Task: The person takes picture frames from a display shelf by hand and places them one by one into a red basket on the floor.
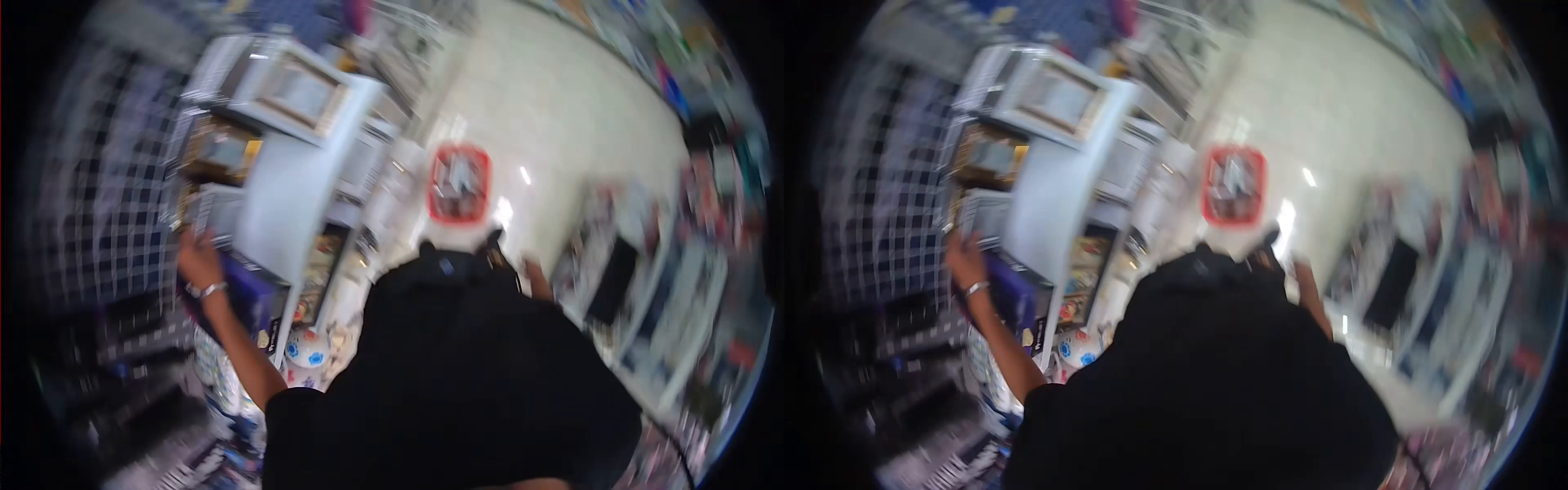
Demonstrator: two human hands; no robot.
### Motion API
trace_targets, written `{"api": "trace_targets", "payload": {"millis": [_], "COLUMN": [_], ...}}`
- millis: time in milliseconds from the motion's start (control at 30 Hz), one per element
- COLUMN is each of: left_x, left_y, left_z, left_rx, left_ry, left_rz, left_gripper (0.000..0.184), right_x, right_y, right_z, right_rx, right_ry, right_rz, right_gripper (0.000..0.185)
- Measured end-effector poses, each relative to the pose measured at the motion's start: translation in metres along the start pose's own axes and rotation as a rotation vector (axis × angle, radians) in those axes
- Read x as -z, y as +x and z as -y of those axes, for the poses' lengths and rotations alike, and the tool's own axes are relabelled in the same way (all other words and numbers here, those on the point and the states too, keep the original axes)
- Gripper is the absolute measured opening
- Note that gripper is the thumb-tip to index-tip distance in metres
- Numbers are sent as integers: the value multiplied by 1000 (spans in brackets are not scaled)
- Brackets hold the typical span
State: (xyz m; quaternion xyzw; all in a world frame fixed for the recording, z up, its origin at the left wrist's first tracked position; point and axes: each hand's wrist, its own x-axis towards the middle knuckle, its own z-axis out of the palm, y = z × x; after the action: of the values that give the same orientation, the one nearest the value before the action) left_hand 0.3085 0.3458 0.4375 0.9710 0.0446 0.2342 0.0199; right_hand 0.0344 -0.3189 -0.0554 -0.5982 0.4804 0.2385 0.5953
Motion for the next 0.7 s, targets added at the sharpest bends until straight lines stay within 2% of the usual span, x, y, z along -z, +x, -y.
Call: {"api": "trace_targets", "payload": {"millis": [33, 67, 100, 133, 233, 300, 367, 400, 433, 500, 533, 600, 633, 667, 700], "left_x": [23, 37, 51, 63, 70, 50, 8, -26, -55, -111, -133, -180, -216, -251, -275], "left_y": [-1, -5, -8, -10, -22, -32, -45, -55, -64, -86, -96, -120, -143, -164, -178], "left_z": [-26, -44, -66, -86, -125, -169, -216, -234, -255, -292, -309, -331, -333, -334, -337], "left_rx": [41, -51, 14, 92, 120, 264, 252, 192, 205, 99, 74, -38, -52, -72, -50], "left_ry": [-92, -97, -188, -266, -657, -968, -1011, -1180, -1134, -1115, -1099, -1014, -1087, -1163, -1126], "left_rz": [42, -56, -27, -11, 7, 188, 446, 589, 730, 855, 940, 1014, 1031, 1042, 1102], "left_gripper": [27, 27, 28, 28, 33, 29, 32, 31, 28, 28, 29, 29, 29, 28, 28], "right_x": [-3, -6, -17, -22, -39, -56, -77, -84, -87, -91, -92, -91, -95, -98, -101], "right_y": [-10, -20, -28, -40, -55, -89, -134, -152, -166, -172, -166, -151, -127, -113, -87], "right_z": [12, 34, 36, 56, 96, 160, 215, 241, 261, 276, 274, 269, 255, 244, 227], "right_rx": [-42, -105, 91, 85, 124, 223, 306, 336, 379, 387, 378, 501, 564, 670, 714], "right_ry": [-61, -96, 228, 166, 79, 113, 141, 156, 173, 272, 282, 62, -33, -160, -264], "right_rz": [-68, -127, -136, -144, -42, 121, 351, 472, 599, 778, 774, 710, 679, 537, 485], "right_gripper": [33, 31, 36, 37, 38, 42, 48, 50, 51, 50, 50, 52, 44, 34, 29]}}
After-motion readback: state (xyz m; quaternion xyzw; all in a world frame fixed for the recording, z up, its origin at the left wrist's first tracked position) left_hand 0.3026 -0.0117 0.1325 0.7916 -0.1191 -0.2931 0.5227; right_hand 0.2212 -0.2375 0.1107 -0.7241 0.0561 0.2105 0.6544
